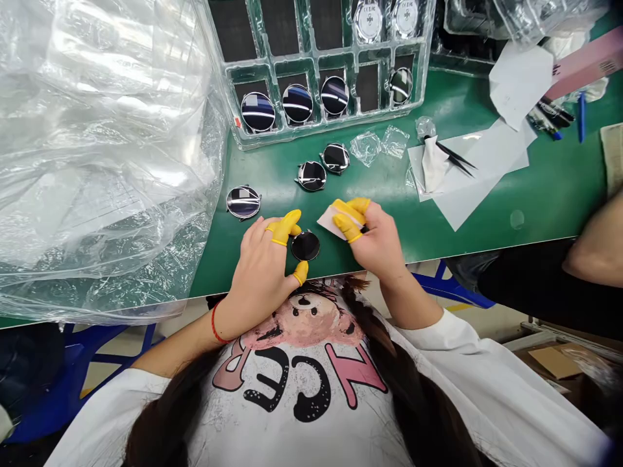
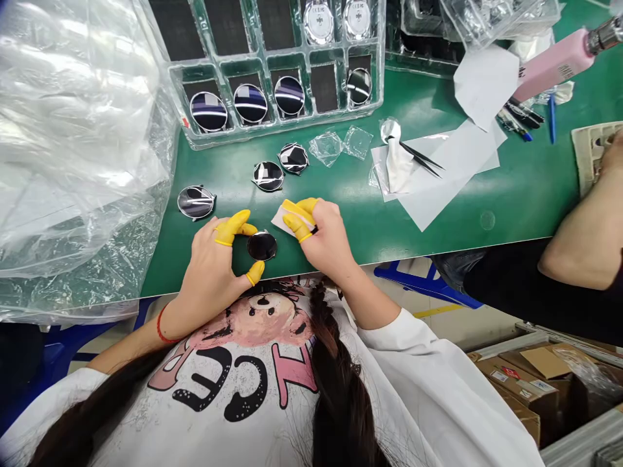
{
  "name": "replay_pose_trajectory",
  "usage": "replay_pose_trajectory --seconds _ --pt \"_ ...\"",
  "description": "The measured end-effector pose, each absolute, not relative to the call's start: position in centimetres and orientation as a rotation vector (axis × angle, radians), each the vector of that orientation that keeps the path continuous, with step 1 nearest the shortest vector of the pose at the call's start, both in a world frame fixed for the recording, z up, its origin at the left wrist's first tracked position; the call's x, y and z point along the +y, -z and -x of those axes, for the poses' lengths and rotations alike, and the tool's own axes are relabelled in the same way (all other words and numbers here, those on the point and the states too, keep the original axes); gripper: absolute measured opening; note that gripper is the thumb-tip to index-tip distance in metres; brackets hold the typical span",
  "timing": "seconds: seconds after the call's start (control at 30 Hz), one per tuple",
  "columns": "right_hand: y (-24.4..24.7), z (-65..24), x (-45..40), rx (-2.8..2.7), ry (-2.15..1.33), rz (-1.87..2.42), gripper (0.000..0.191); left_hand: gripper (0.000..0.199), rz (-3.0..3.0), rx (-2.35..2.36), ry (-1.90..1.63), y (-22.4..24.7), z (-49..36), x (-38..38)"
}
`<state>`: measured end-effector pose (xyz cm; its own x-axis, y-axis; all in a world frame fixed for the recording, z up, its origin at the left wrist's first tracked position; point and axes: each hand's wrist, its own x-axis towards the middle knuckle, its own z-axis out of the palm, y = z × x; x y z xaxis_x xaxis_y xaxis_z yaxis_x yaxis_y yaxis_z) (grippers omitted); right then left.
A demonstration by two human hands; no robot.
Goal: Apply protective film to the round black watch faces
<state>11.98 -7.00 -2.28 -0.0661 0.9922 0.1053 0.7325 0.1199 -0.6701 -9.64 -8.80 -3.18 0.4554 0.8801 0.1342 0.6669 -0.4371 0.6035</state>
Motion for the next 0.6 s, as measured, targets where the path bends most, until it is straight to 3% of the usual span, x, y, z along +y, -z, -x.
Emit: replay_pose_trajectory --seconds 0.27,0.47,0.6 --pt "0.6 -11.0 -7.1 -2.308 -0.802 1.403 0.041 0.103 -2.222 1.135 -0.697 3.9 10.1 -8.2" --pt "1.7 -10.3 -4.7 -2.423 -0.653 1.481 0.018 0.097 -2.198 1.072 -0.634 4.4 10.5 -7.5" --pt "1.8 -10.4 -3.7 -2.465 -0.597 1.433 0.02 0.094 -2.23 1.083 -0.632 4.4 10.5 -7.4"
